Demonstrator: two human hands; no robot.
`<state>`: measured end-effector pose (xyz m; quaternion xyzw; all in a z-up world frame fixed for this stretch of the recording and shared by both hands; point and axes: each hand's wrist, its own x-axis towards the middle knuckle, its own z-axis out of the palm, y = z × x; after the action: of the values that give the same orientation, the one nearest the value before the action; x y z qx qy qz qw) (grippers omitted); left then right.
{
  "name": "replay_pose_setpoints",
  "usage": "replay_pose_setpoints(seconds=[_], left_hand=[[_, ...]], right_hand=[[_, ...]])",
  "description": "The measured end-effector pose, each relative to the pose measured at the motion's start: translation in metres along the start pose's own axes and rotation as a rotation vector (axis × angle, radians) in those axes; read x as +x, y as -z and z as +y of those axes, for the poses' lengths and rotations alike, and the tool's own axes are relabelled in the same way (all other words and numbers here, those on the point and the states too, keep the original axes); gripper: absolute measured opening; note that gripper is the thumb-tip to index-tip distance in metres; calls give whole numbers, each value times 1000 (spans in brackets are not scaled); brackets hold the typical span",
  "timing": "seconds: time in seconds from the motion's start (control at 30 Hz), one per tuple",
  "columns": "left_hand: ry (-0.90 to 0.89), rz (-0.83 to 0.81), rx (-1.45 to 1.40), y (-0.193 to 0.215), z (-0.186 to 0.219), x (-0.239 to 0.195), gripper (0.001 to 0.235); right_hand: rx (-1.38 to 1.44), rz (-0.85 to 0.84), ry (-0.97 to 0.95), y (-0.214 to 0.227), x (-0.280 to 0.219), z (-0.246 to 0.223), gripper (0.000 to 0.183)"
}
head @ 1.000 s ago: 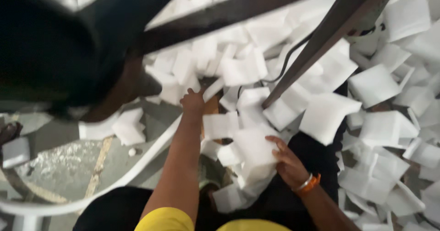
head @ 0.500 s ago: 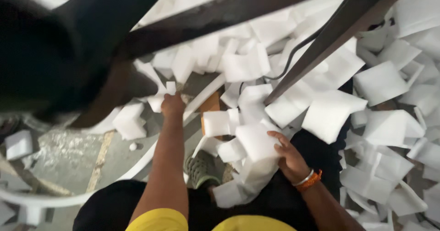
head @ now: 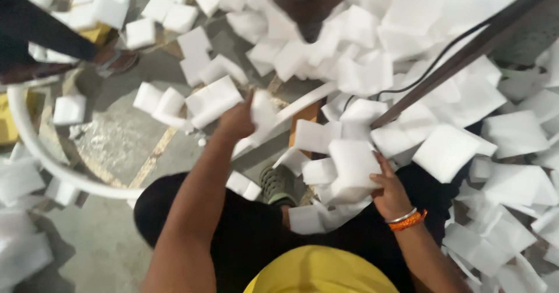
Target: The person sits on the floor surrounded by white foam pieces and repeatedly picks up rectangular foam blocks, places them under a cutting tool, and cuts them into smaller pieces. The cut pieces fall onto the floor, accumulating in a growing pile.
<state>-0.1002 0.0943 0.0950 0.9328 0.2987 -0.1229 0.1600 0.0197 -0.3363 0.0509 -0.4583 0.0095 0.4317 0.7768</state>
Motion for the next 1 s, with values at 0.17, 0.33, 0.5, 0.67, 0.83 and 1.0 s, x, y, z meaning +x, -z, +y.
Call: replay_pose_setpoints(seconds=[0.17,0.33,0.5,0.67,0.83,1.0], left_hand=[[0,230,-381,28,101,-81,105],[-282,202,-905,6,138,-131,95],[-421,116,-1420,5,124,-125,74],[-390,-92,-1506,-15,118,-86,95],[-9,223,-1002,50,69,0,127],[162,963,-207,178,-51,39,126]], right_hand=[[-338,-2,405,-58,-8,-29,86],[-601,-74,649,-109,-17,-49,89],[-518,-182,641,-130,-19,-49,84],[-414,-167,549,-141,-8,-43,79],[-493,-132,419,-123,-7,-44,78],[-488,-11,365,-107,-7,-37,82]])
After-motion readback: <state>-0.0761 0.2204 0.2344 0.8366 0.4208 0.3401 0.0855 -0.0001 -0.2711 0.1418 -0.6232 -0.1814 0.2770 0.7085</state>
